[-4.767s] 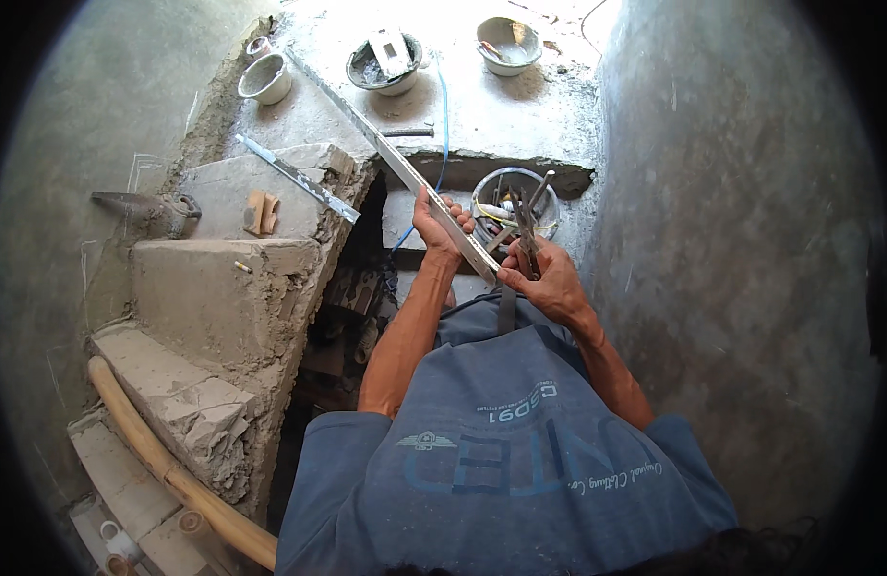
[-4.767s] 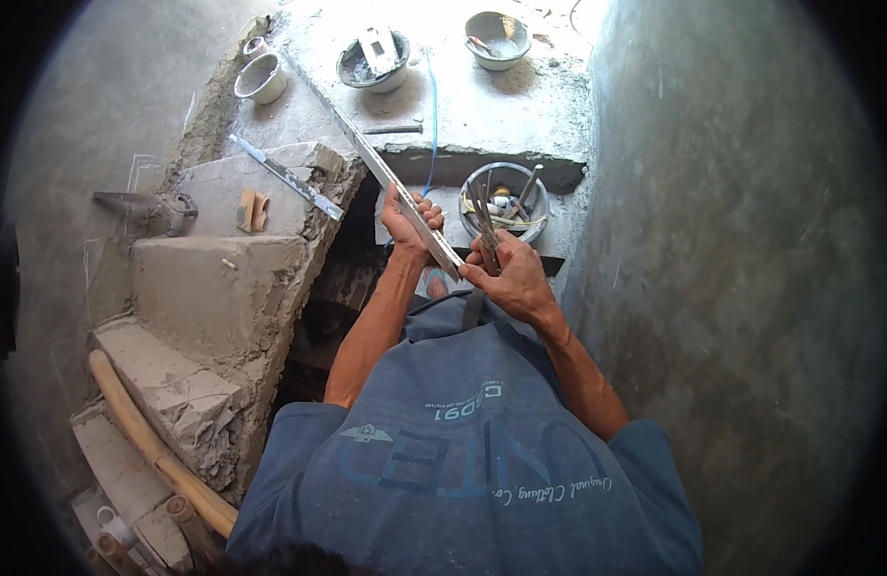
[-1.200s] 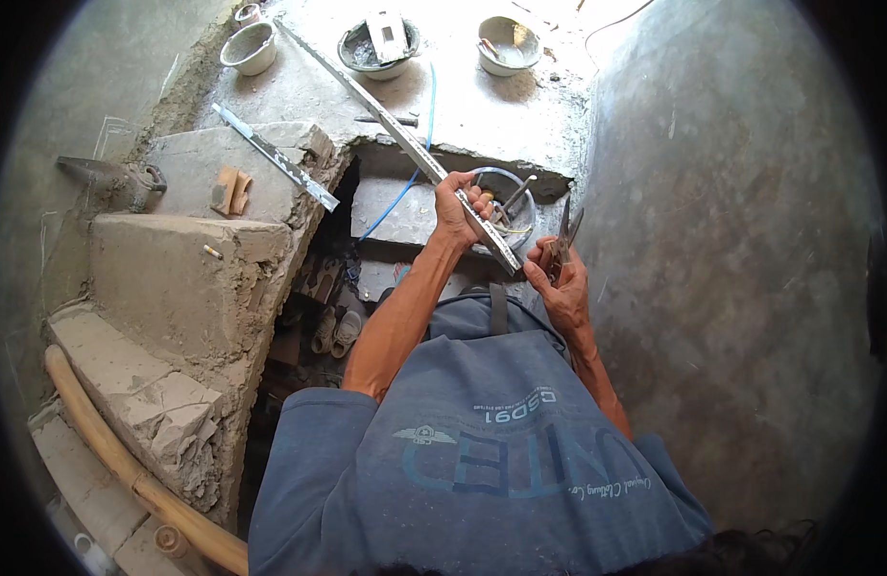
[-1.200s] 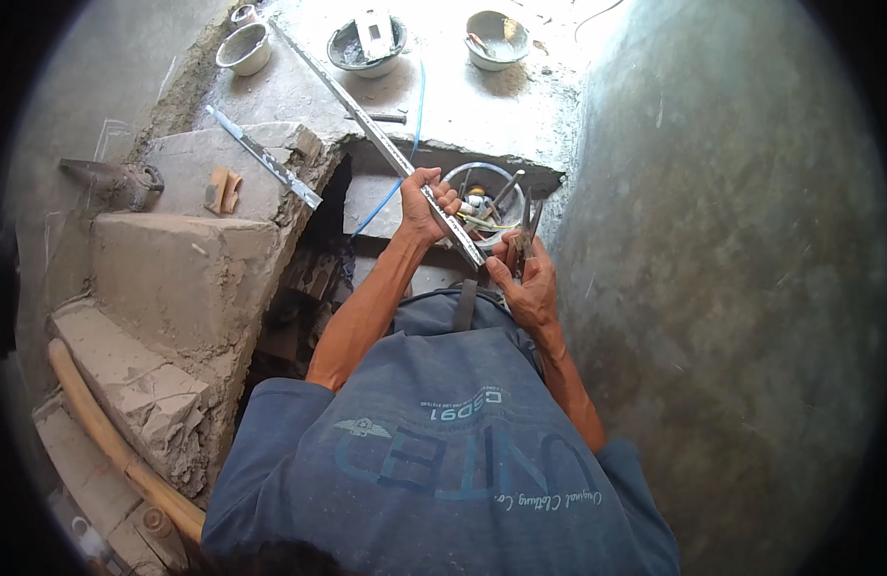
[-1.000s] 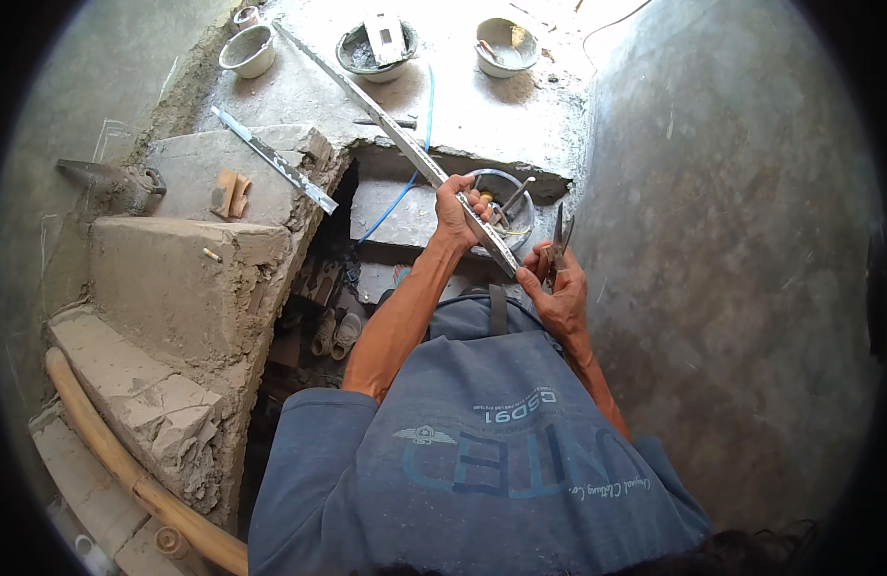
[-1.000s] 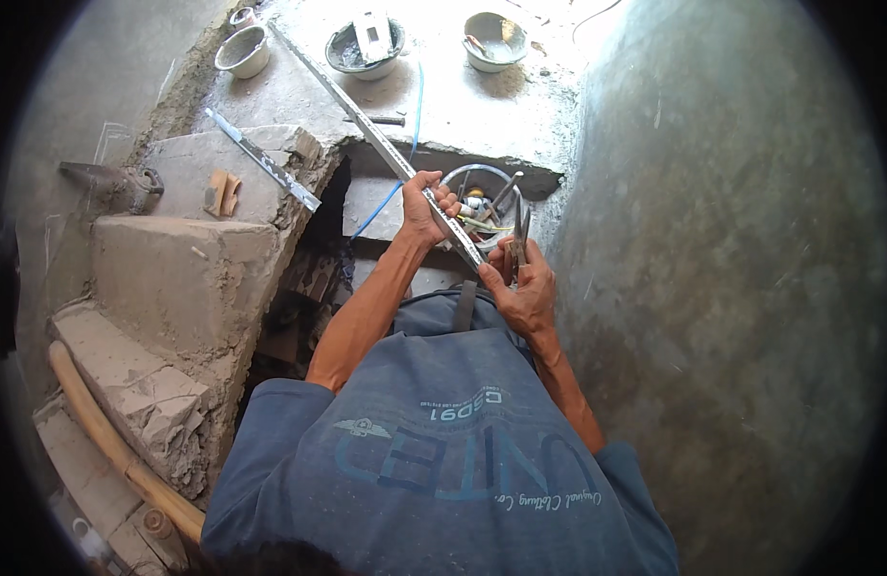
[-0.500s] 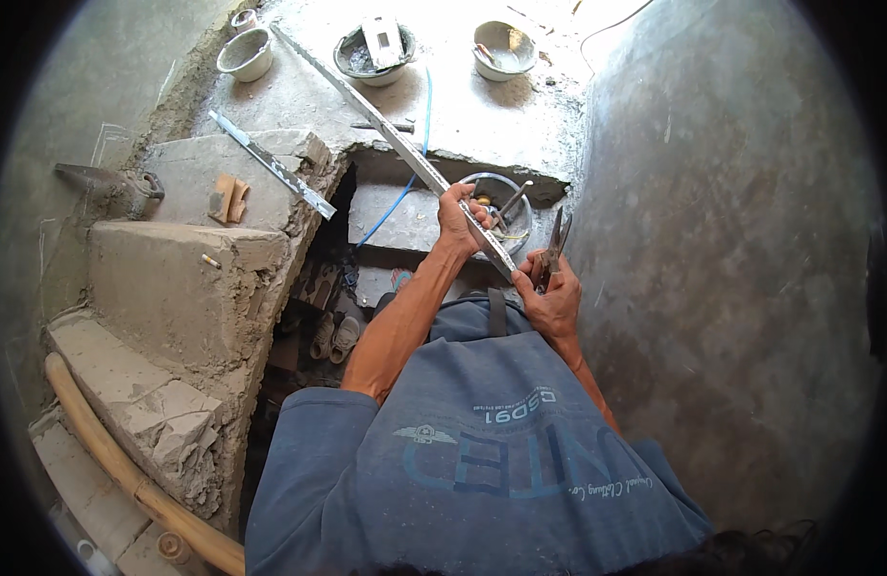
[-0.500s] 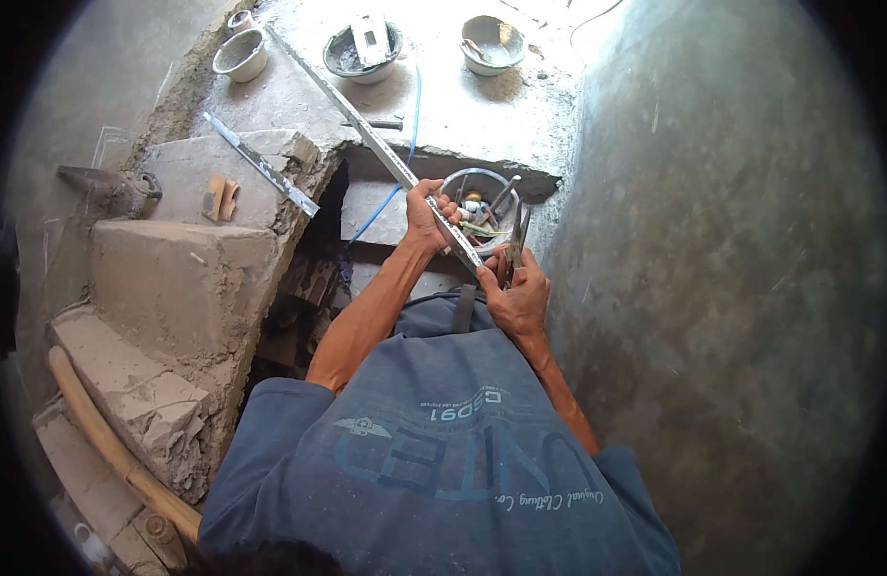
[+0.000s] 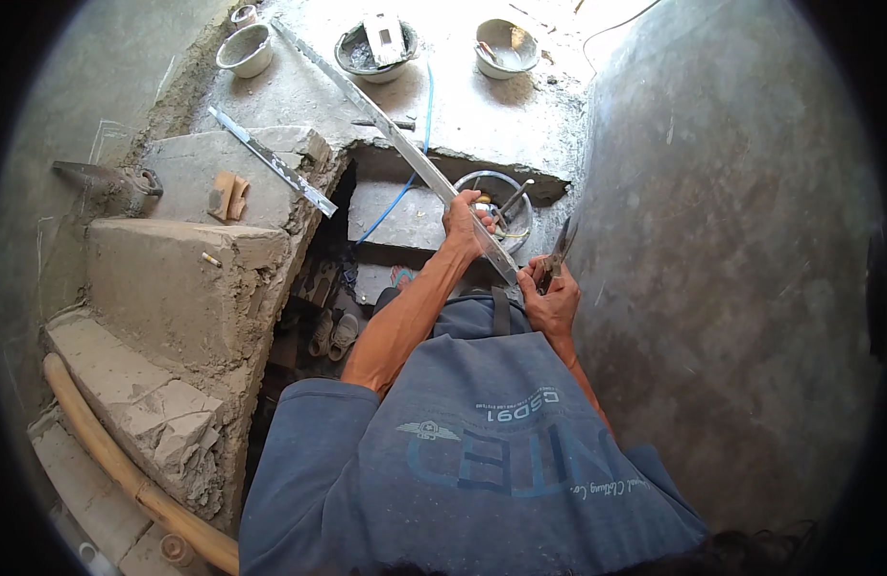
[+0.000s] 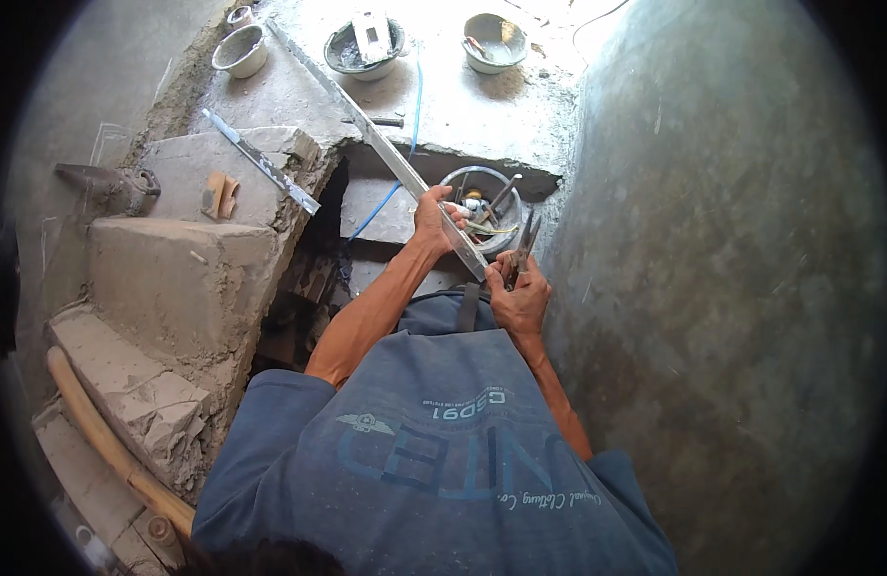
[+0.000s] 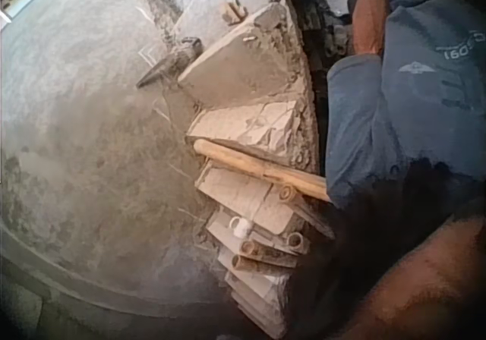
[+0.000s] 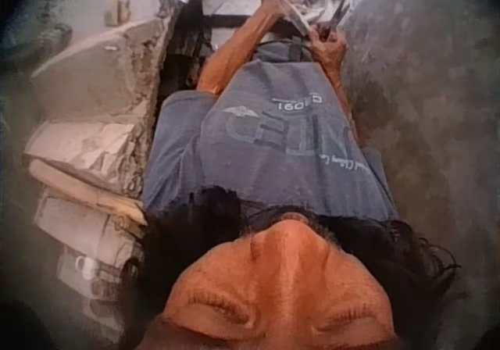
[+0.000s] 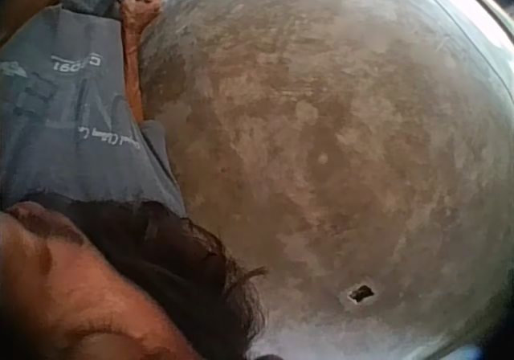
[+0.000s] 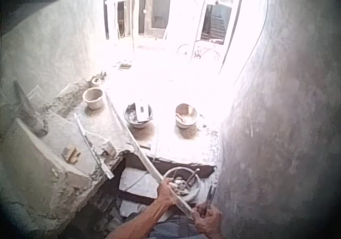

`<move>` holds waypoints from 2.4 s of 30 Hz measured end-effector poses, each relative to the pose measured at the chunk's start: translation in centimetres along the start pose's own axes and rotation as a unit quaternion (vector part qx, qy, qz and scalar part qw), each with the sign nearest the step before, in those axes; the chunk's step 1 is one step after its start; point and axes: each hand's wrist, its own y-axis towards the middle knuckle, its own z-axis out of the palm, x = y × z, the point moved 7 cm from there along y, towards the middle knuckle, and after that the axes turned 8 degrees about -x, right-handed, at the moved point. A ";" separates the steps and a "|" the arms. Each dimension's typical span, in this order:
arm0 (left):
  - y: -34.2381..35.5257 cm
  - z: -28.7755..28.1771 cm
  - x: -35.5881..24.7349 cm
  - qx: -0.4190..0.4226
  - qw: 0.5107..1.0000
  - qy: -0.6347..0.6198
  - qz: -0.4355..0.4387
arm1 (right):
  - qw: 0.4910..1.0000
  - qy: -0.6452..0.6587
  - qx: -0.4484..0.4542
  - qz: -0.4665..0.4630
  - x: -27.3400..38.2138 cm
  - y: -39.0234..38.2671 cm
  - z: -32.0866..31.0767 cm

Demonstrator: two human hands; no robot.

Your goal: The person uses scissors to cut a metal corner bead and then applies it to a wall corner where mortar has been pre-applied, pressing it into the plaster to secure it.

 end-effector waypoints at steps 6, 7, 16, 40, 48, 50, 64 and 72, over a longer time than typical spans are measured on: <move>1.6 -2.0 0.5 0.017 0.999 0.018 -0.024 | 0.992 0.067 0.078 0.073 -3.9 0.0 1.7; 1.4 -1.8 0.4 0.018 1.000 0.021 -0.009 | 0.985 0.089 0.109 0.098 -4.2 -0.2 2.1; 3.3 -4.4 0.7 0.035 0.999 0.030 0.022 | 0.977 0.088 0.172 0.090 -5.0 2.0 0.4; 6.8 -11.1 3.4 0.083 0.995 0.056 0.025 | 0.856 0.128 0.494 0.084 3.9 5.0 20.4; 10.0 -10.8 4.4 0.046 0.978 0.199 0.042 | 0.910 -0.174 0.332 -0.177 0.9 7.6 19.9; 11.7 -11.1 6.2 0.007 0.970 0.241 -0.003 | 0.913 -0.229 0.304 -0.150 -1.6 8.4 17.6; 18.7 -8.7 11.7 -0.015 0.976 0.205 -0.072 | 0.950 -0.213 0.221 0.065 -16.1 8.6 6.1; 21.3 -8.2 13.7 -0.076 0.967 0.221 -0.105 | 0.941 -0.224 0.211 0.138 -20.0 6.5 3.3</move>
